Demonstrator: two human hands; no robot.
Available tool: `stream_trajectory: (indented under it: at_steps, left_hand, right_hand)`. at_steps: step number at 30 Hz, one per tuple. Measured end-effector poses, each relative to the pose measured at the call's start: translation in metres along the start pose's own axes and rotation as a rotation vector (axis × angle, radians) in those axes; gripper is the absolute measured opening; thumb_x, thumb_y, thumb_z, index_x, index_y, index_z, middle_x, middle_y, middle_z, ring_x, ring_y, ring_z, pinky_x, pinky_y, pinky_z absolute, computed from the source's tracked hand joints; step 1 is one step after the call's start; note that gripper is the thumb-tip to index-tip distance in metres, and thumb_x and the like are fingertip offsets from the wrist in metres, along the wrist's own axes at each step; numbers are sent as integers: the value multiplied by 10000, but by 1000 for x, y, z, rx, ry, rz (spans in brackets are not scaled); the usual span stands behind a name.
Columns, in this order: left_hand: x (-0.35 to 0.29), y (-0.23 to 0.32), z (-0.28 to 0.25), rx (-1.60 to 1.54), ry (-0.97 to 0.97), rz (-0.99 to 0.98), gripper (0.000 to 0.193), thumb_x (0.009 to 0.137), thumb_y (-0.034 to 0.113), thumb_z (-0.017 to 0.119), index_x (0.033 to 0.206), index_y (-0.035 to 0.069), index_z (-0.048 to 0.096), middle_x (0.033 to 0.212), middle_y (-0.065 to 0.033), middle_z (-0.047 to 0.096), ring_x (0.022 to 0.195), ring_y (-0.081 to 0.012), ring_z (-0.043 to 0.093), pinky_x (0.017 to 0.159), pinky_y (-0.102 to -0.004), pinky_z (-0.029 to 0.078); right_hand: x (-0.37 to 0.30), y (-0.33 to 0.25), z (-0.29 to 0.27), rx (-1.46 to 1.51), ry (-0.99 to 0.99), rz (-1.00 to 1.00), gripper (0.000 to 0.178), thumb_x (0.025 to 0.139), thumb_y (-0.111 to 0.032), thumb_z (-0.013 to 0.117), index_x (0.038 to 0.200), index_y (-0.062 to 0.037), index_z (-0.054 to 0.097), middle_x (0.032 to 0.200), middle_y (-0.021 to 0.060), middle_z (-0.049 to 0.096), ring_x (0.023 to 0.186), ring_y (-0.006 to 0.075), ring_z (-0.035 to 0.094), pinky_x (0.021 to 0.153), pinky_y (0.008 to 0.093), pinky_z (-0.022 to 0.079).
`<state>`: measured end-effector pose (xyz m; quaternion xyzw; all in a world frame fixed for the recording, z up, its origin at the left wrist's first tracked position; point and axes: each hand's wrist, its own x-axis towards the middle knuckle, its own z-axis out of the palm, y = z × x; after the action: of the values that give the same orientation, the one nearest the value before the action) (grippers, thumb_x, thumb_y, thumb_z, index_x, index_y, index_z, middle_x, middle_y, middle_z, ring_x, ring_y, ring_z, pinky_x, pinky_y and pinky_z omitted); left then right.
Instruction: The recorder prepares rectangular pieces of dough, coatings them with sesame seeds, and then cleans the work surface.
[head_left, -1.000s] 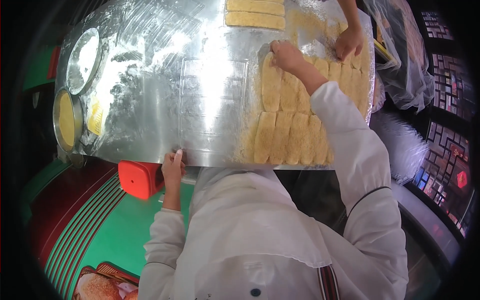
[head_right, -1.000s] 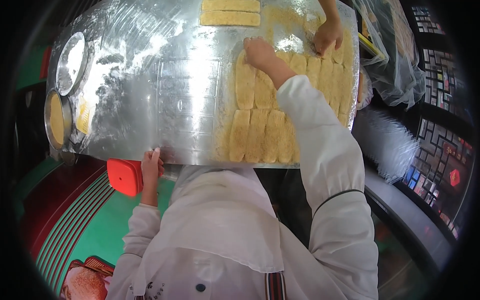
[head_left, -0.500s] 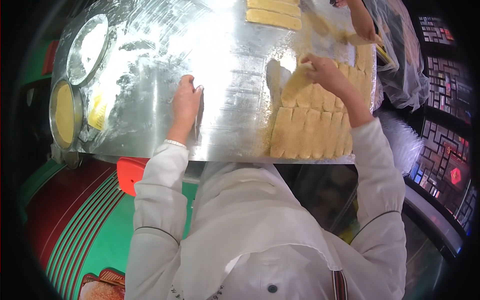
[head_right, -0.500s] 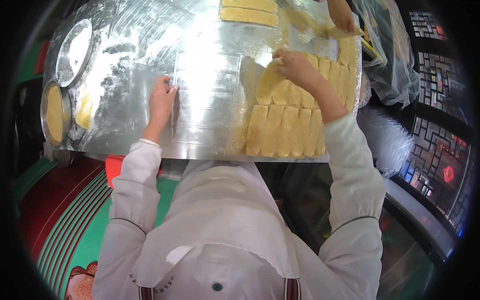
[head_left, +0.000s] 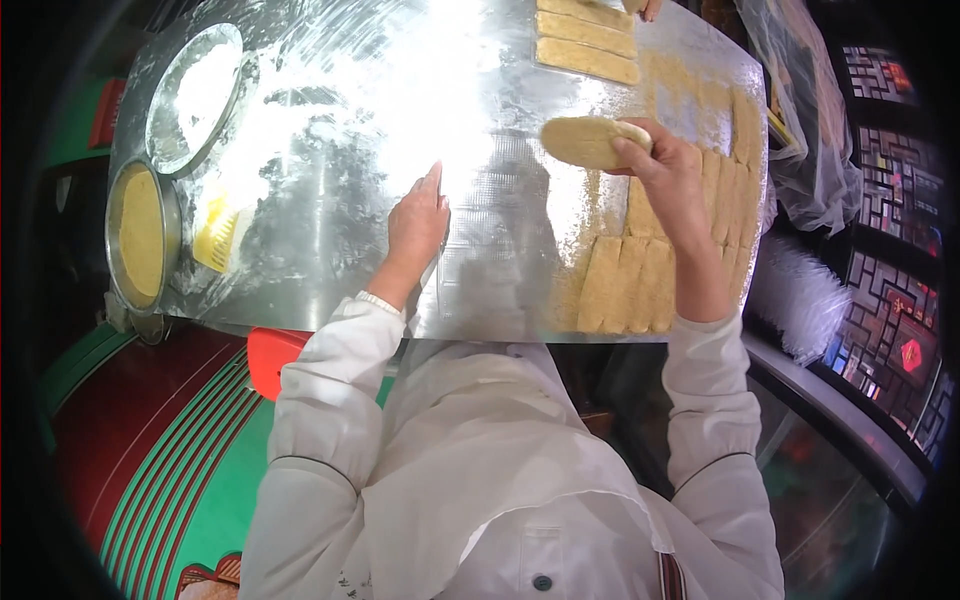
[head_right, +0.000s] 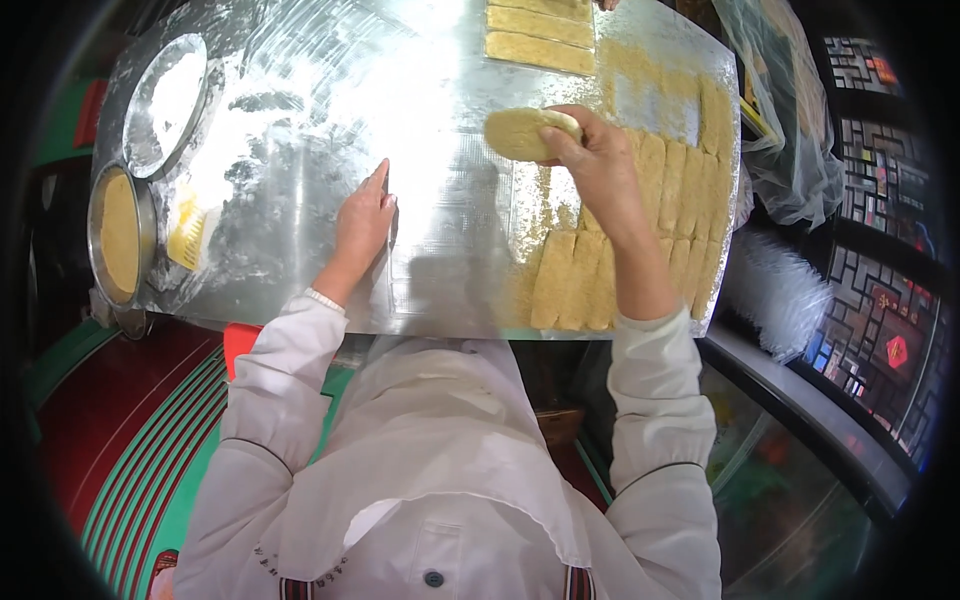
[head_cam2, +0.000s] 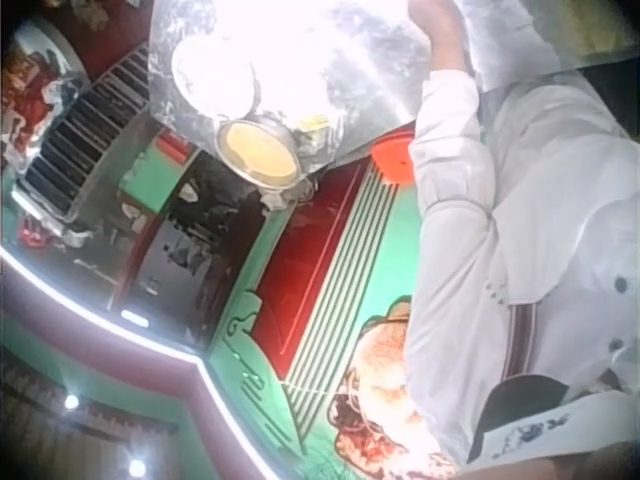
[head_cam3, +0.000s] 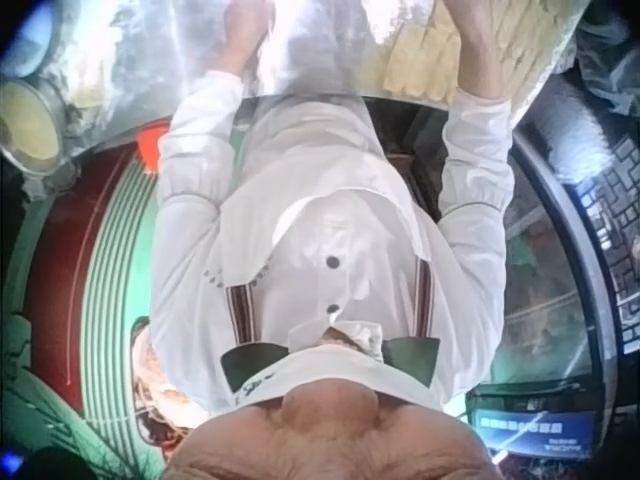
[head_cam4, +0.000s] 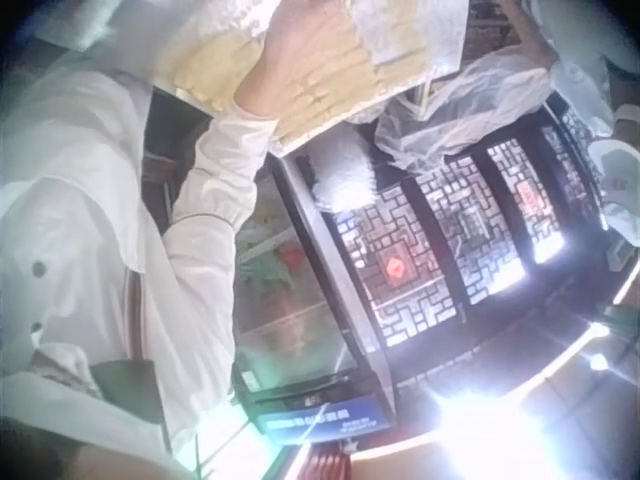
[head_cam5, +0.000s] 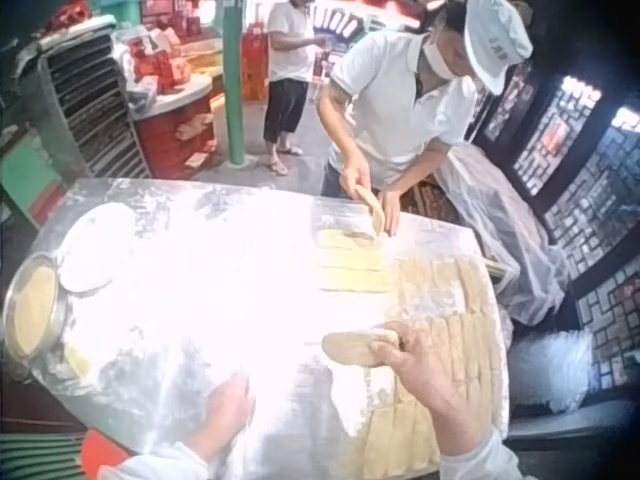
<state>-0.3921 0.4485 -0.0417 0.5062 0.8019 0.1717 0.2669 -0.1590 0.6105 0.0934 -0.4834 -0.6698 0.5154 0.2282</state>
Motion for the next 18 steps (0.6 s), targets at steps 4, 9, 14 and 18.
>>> stream_trajectory:
  at_steps: [4,9,14,18]
  left_hand:
    - [0,-5,2,-22,-37,22,558,872,117,561,1402,79,393,1096,-162,627,949,-324,629,819,-421,513]
    - [3,-4,-4,-64,-46,5,596,851,82,553,1419,74,373,1081,-165,630,895,-330,635,791,-424,514]
    - [5,-11,-3,-64,-31,21,643,836,59,551,1443,63,342,996,-170,635,828,-306,620,763,-402,492]
    - [9,-14,0,-43,-55,75,654,836,73,563,1446,73,326,1022,-164,632,819,-320,641,728,-413,526]
  right_hand:
    - [13,36,57,475,35,245,263,914,-86,581,1124,72,593,988,155,660,835,193,667,750,283,594]
    - [18,74,70,618,74,420,338,921,-81,573,1174,130,499,1041,191,629,850,230,667,739,288,608]
    - [18,74,55,604,20,381,334,921,-82,576,1168,130,501,1053,186,625,864,225,664,725,285,605]
    - [23,94,49,517,-7,449,356,930,-109,578,1218,79,481,1093,156,615,931,211,650,774,306,593]
